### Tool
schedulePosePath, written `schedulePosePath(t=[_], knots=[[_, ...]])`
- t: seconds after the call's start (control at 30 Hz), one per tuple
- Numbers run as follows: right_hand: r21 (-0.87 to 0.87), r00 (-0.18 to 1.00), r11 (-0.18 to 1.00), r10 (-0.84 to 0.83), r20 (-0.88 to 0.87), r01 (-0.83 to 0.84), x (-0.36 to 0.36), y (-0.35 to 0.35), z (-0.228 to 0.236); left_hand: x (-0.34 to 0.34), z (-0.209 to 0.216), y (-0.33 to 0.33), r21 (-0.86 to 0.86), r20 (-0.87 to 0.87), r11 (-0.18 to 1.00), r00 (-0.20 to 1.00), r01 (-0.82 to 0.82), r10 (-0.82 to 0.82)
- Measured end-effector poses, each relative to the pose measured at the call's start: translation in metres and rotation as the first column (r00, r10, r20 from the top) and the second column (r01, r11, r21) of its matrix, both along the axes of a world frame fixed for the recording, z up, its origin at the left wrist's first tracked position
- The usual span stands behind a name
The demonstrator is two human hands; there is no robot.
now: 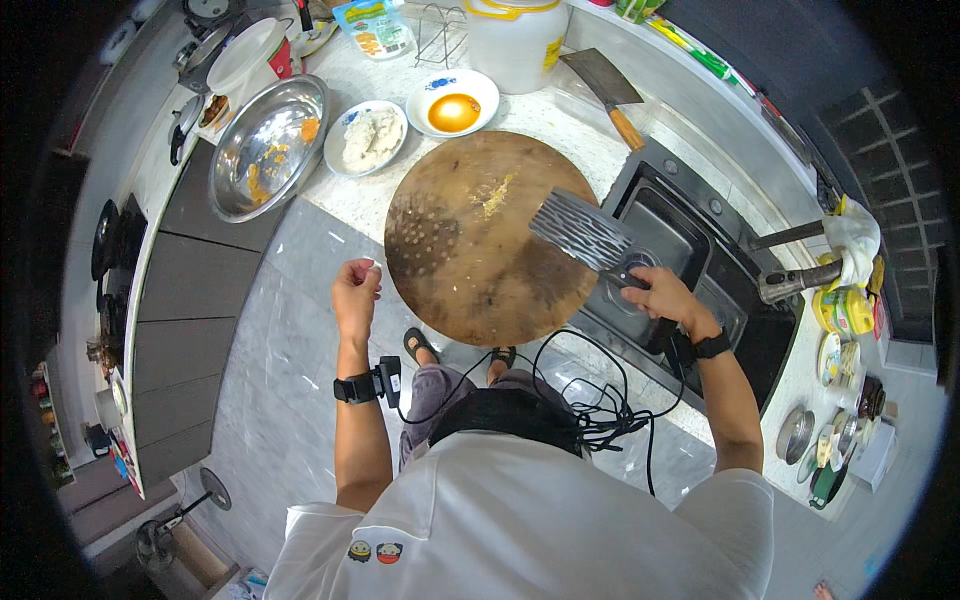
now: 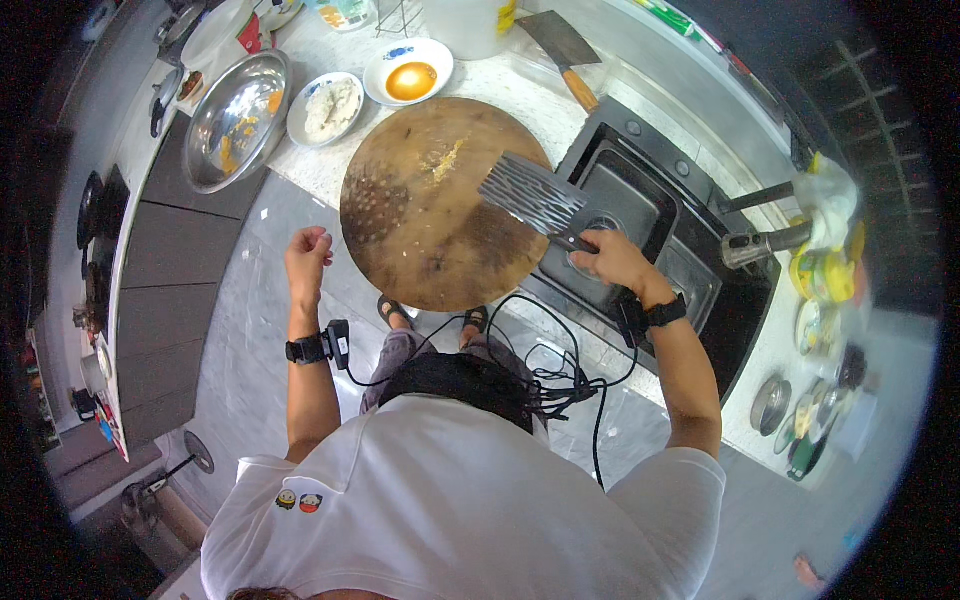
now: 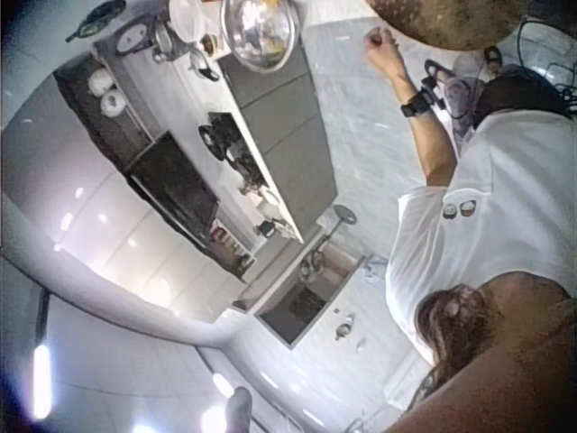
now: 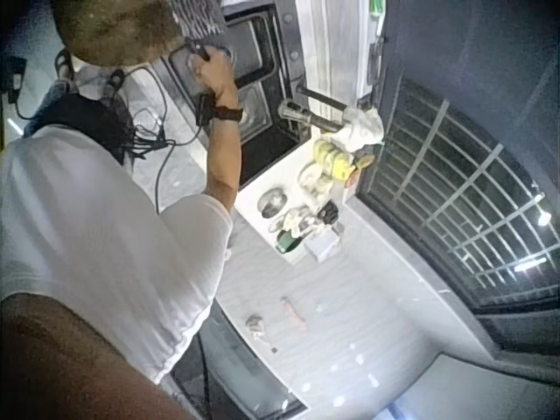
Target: The person prepares ingredients at a kitchen counter, using a large cleaver to chop small food items on a wooden cutting board and then moving them into a metal bowl.
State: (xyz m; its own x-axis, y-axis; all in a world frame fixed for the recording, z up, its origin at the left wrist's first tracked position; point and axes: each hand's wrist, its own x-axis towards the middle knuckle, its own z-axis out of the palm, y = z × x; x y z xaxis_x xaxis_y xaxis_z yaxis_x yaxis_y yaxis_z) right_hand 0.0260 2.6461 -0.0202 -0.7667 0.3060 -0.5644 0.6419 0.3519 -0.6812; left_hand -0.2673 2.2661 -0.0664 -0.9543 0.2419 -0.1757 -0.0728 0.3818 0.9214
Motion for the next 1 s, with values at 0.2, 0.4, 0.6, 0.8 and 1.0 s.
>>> schedulePosePath(t=[0.2, 0.4, 0.6, 0.8, 1.0], knots=[[-0.010, 0.998, 0.998, 0.066, 0.009, -0.066, -0.025, 0.001, 0.001, 0.002, 0.000, -0.011, -0.006, 0.014, 0.999, 0.999, -0.044, 0.044], [-0.077, 0.996, 0.995, 0.075, 0.046, -0.071, -0.048, -0.002, 0.004, -0.002, -0.003, -0.025, -0.012, 0.008, 0.997, 0.997, -0.077, 0.077], [0.017, 0.996, 0.996, 0.085, -0.004, -0.085, -0.060, -0.011, 0.003, -0.001, 0.001, -0.029, -0.058, 0.022, 0.996, 0.997, -0.075, 0.076], [0.276, 0.970, 0.947, 0.204, -0.132, -0.162, -0.030, -0.046, 0.009, -0.007, 0.003, -0.018, -0.033, 0.049, 0.999, 0.999, -0.015, 0.016], [0.282, 0.994, 0.959, 0.040, -0.100, -0.010, 0.016, -0.121, 0.014, -0.028, -0.001, -0.012, -0.030, 0.034, 0.988, 0.988, 0.148, -0.147]])
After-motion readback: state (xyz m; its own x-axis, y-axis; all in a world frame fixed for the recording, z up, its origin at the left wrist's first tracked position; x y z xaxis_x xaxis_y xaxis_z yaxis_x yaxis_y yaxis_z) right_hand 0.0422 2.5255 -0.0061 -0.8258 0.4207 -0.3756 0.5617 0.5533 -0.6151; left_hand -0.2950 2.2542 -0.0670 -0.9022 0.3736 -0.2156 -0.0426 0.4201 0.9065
